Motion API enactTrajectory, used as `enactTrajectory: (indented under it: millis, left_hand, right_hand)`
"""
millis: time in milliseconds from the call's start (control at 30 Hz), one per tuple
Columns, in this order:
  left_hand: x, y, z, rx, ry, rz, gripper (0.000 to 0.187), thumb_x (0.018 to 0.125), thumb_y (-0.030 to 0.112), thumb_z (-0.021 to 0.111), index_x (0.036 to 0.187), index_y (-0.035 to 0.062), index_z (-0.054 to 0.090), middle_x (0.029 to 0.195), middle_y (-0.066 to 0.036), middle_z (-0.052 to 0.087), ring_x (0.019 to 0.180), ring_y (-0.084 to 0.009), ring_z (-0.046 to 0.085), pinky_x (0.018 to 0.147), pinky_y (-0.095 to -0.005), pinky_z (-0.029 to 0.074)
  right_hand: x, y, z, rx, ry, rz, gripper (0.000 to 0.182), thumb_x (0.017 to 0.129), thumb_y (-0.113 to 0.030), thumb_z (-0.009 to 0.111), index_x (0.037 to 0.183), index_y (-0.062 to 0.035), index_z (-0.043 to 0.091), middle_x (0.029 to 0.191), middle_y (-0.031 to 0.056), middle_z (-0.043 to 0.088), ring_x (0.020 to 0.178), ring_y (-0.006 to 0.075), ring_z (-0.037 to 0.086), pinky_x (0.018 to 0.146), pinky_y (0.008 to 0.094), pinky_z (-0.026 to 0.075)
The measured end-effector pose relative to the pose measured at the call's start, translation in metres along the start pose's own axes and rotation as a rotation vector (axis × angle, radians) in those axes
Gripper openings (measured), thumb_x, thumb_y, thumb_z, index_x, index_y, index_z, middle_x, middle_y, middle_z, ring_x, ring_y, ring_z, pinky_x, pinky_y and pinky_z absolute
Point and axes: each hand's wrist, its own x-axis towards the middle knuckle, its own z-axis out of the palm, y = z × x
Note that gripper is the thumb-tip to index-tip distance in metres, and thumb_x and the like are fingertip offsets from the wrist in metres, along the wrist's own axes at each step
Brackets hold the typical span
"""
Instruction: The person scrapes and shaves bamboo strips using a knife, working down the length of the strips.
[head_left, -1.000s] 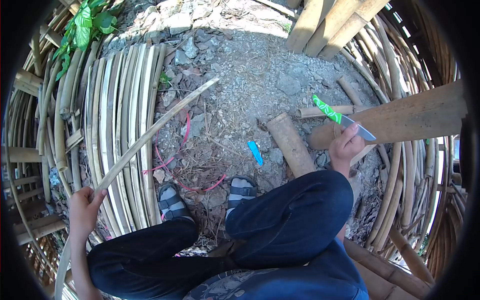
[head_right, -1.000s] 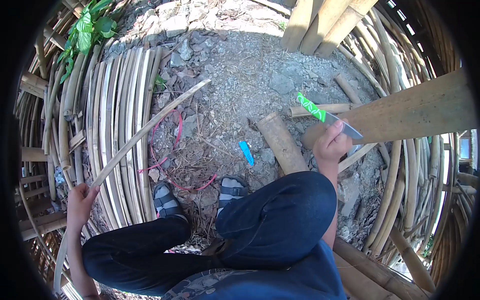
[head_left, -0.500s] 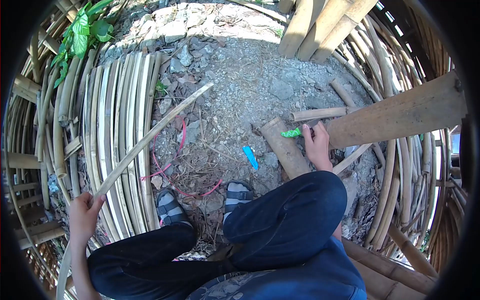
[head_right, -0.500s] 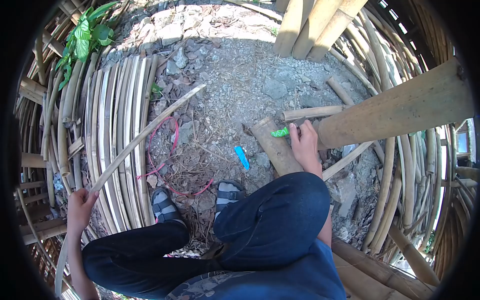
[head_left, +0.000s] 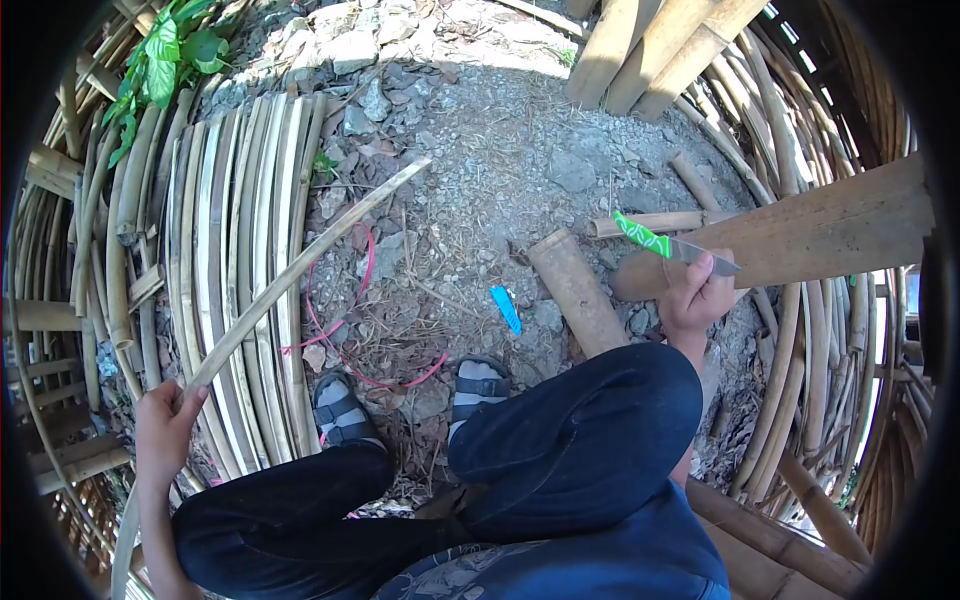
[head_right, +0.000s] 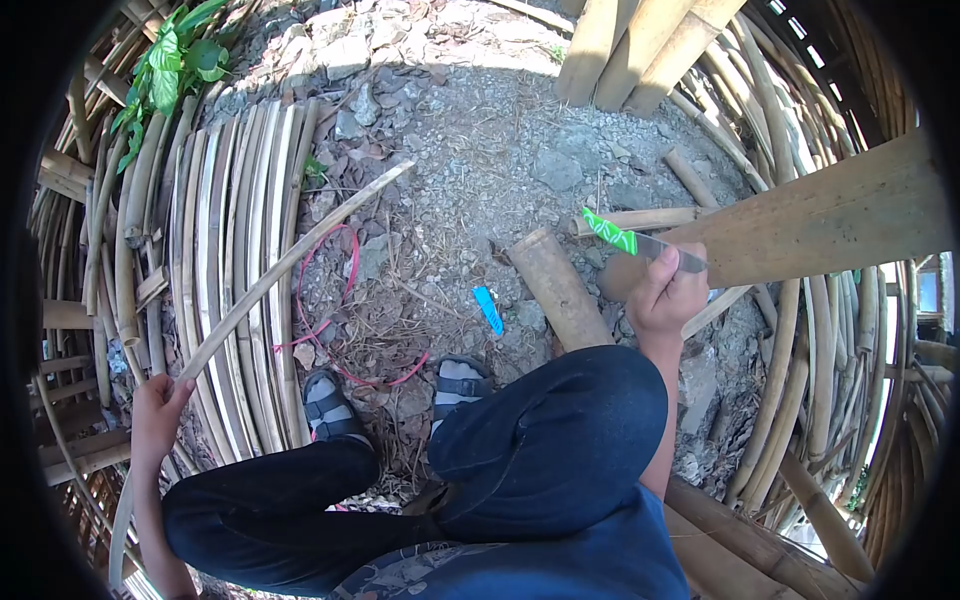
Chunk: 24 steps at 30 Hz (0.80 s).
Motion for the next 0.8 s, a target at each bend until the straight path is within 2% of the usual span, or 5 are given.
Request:
enactTrajectory:
  millis: [133, 467, 567, 700, 800]
  left_hand:
    - [-0.003, -0.001, 0.0, 0.039, -0.008, -0.004, 0.045, 0.091, 0.026, 0.071, 0.065, -0.0022, 0.047, 0.053, -0.001, 0.038, 0.054, -0.0078, 0.034, 0.048, -0.0334, 0.029]
    - [-0.004, -0.007, 0.0, 0.041, 0.008, -0.01, 0.044, 0.091, 0.028, 0.071, 0.066, -0.0023, 0.051, 0.053, -0.002, 0.04, 0.053, -0.0084, 0.037, 0.048, -0.0339, 0.031]
    - [-0.002, 0.001, -0.006, 0.087, 0.024, 0.019, 0.047, 0.091, 0.029, 0.072, 0.065, -0.0023, 0.049, 0.054, -0.001, 0.037, 0.054, -0.0089, 0.034, 0.048, -0.0343, 0.029]
    - [-0.008, 0.002, -0.009, -0.045, 0.012, -0.014, 0.048, 0.092, 0.029, 0.071, 0.065, -0.0029, 0.049, 0.054, -0.001, 0.036, 0.055, -0.0089, 0.034, 0.048, -0.0343, 0.029]
    - [-0.011, 0.007, -0.016, -0.005, 0.068, 0.026, 0.046, 0.09, 0.034, 0.072, 0.071, -0.0053, 0.057, 0.052, -0.01, 0.045, 0.05, -0.0166, 0.04, 0.049, -0.0393, 0.033]
  right_hand:
    - [-0.088, 0.058, 0.056, -0.124, -0.252, -0.116, 0.016, 0.095, -0.003, 0.053, 0.08, 0.0019, 0.054, 0.073, 0.0171, 0.054, 0.059, 0.0365, 0.056, 0.053, 0.048, 0.042]
    - [-0.028, 0.019, 0.021, -0.013, 0.015, -0.089, 0.02, 0.095, -0.003, 0.054, 0.075, 0.0006, 0.052, 0.071, 0.0168, 0.052, 0.056, 0.0372, 0.055, 0.052, 0.0478, 0.042]
    - [-0.062, 0.043, 0.055, -0.121, -0.447, -0.184, 0.02, 0.095, -0.005, 0.054, 0.077, 0.0012, 0.054, 0.072, 0.0189, 0.053, 0.058, 0.0383, 0.055, 0.053, 0.0485, 0.042]
    - [-0.028, 0.031, 0.01, -0.066, -0.205, 0.077, 0.021, 0.099, -0.008, 0.051, 0.082, 0.004, 0.056, 0.078, 0.0206, 0.056, 0.066, 0.0422, 0.055, 0.059, 0.0479, 0.043]
    - [0.011, 0.019, -0.028, 0.044, -0.214, 0.239, 0.024, 0.103, -0.009, 0.045, 0.093, 0.0058, 0.061, 0.083, 0.016, 0.058, 0.074, 0.0274, 0.057, 0.07, 0.0395, 0.044]
